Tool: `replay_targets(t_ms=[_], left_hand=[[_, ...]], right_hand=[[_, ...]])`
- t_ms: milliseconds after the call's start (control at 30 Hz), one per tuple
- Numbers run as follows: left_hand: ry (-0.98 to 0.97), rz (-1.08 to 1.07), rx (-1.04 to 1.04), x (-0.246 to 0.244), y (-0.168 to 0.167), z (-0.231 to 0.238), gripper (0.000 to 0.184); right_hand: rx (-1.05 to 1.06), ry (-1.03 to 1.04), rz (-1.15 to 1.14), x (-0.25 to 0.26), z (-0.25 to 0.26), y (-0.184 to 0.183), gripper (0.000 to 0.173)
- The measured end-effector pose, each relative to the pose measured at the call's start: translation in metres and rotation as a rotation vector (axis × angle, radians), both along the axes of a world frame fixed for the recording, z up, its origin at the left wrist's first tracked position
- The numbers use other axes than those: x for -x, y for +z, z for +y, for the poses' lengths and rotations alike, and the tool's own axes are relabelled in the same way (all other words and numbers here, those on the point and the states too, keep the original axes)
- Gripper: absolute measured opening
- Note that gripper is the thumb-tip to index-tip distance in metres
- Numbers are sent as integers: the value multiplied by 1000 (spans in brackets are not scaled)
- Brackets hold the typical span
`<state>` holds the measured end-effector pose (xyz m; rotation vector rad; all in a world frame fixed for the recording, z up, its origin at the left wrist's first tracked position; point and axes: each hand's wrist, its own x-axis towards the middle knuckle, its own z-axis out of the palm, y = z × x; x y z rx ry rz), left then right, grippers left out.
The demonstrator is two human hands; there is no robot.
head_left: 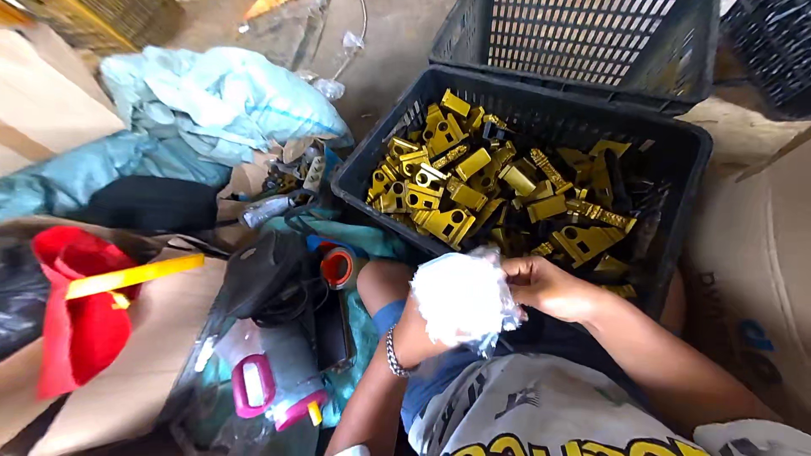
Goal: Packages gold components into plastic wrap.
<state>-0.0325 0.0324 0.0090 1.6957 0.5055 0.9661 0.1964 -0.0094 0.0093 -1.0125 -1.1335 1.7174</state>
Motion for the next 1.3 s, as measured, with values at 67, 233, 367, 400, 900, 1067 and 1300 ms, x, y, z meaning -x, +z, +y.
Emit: replay_targets(t_ms=[67, 233, 367, 400, 900, 1067, 1300], left_hand=[[12, -6, -4, 6, 0, 1, 42], [151, 94, -61, 14, -8, 9, 41], [614, 59, -118, 21, -27, 26, 50], [489, 3, 0, 17, -20, 17, 45], [953, 101, -203, 23, -25, 3, 56], [856, -2, -100, 11, -26, 11, 60], [705, -140, -35, -28, -22, 20, 55]], right_hand=[[7, -7, 3, 2, 0, -1, 10], [-55, 108, 82, 7, -3, -8, 10], [-146, -232, -158, 19, 12, -6, 27], [-292, -235, -280, 26, 16, -5, 30], [-344, 305, -1501, 2, 125, -46, 41], [-296, -232, -874, -38, 65, -28, 40], [-258, -660, -190, -54, 50, 19, 27]])
